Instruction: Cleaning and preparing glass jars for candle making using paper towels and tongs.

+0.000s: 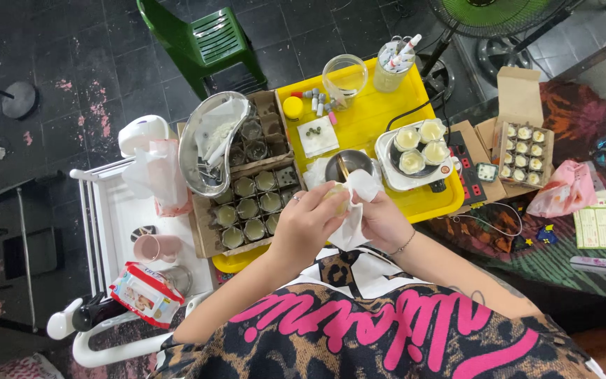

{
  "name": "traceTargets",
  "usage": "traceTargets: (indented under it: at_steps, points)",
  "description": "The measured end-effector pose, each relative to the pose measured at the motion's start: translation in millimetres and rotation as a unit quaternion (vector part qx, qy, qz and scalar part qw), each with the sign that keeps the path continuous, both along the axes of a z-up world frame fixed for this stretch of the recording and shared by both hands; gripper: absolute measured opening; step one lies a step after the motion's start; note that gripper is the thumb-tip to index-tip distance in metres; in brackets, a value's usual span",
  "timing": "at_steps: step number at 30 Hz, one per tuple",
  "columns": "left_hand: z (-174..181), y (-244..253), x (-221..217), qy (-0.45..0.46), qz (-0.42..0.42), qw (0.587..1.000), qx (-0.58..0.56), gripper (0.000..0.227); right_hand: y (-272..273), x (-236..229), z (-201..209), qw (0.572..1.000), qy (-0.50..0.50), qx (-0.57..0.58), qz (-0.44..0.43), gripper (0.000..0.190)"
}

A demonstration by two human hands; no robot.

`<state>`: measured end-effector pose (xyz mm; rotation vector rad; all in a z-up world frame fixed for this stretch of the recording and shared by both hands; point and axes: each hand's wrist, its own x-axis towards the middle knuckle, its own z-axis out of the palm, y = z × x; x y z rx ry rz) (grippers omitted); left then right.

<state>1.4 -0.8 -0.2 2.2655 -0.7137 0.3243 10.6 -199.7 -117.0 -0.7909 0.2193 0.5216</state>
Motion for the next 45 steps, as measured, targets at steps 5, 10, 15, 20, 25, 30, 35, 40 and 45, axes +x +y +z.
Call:
traceTargets:
  at_steps: [5, 10, 15, 20, 25, 30, 35, 40, 45]
  points:
    - [-4, -1, 7, -0.006, 0.001, 1.0, 0.016, 0.037, 0, 4, 8, 0.996, 0.056, -0.051, -0.04, 0.027]
    - [-10, -1, 14, -0.012, 0.001, 1.0, 0.015, 0.037, -10, 9, -8, 0.995, 0.045, -0.089, -0.028, 0.029]
    - [7, 0, 22, 0.015, 0.033, 0.998, -0.043, 0.038, 4, 14, 61, 0.974, 0.02, -0.043, -0.222, 0.031]
    - [19, 1, 21, 0.075, 0.03, 0.991, -0.104, 0.04, 5, 18, 69, 0.977, 0.005, 0.153, -0.15, 0.04]
    - [18, 0, 20, 0.058, 0.02, 0.992, -0.106, 0.04, 1, 9, 35, 0.995, -0.029, 0.097, -0.005, 0.05]
    - [33, 2, 19, 0.174, 0.021, 0.974, -0.141, 0.041, 0, 5, 21, 0.993, -0.015, 0.118, 0.007, 0.043]
    - [24, 7, 19, 0.374, 0.035, 0.903, -0.208, 0.043, -10, 2, -33, 0.992, -0.114, 0.051, -0.028, 0.029]
    - [30, 9, 20, 0.417, 0.015, 0.875, -0.247, 0.045, -2, -3, -16, 0.951, -0.248, -0.161, -0.087, 0.018]
    - [33, 6, 17, 0.438, 0.013, 0.861, -0.258, 0.045, 6, -10, 15, 0.785, -0.477, -0.357, -0.171, 0.033]
